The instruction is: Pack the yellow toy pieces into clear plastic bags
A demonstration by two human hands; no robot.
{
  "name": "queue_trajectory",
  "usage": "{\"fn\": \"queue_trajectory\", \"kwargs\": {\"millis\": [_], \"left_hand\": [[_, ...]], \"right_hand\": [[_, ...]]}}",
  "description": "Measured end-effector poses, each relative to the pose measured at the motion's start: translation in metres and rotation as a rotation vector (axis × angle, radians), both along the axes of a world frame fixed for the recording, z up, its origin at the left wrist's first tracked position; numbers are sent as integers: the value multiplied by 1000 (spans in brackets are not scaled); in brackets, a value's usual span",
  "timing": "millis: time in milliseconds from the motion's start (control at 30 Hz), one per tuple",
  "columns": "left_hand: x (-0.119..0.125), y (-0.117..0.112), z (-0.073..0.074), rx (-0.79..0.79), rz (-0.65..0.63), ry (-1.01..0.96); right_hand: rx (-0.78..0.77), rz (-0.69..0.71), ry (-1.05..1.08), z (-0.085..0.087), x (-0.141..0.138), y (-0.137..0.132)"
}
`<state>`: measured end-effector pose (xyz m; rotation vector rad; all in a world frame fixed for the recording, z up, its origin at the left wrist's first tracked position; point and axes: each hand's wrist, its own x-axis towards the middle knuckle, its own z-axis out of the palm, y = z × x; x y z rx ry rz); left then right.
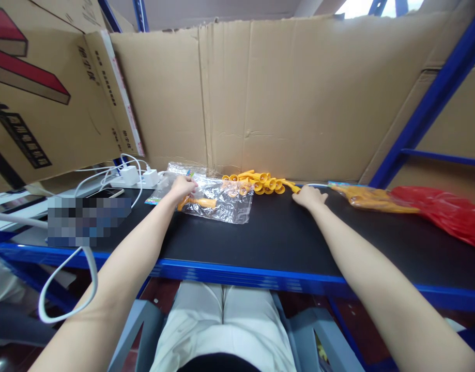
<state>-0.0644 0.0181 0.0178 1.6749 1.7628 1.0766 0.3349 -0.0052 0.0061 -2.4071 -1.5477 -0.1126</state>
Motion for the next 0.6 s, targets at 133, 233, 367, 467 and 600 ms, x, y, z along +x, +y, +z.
{"fn": "queue_trajectory", "kwargs": {"millis": [133,233,367,467,600], "left_hand": [[1,-1,1,2,-5,-19],[2,-3,3,1,-9,-53],[5,-9,7,-1,13,-80],[7,-14,9,-22,30,-96],[7,-19,11,-78,45,-153]], "right_hand": [[0,-21,33,1,3,2],[53,-52,129,4,4,2],[281,-60,238,10,4,-1],[538,10,267,16,1,-5],[822,279,450,26,-12,-8]]}}
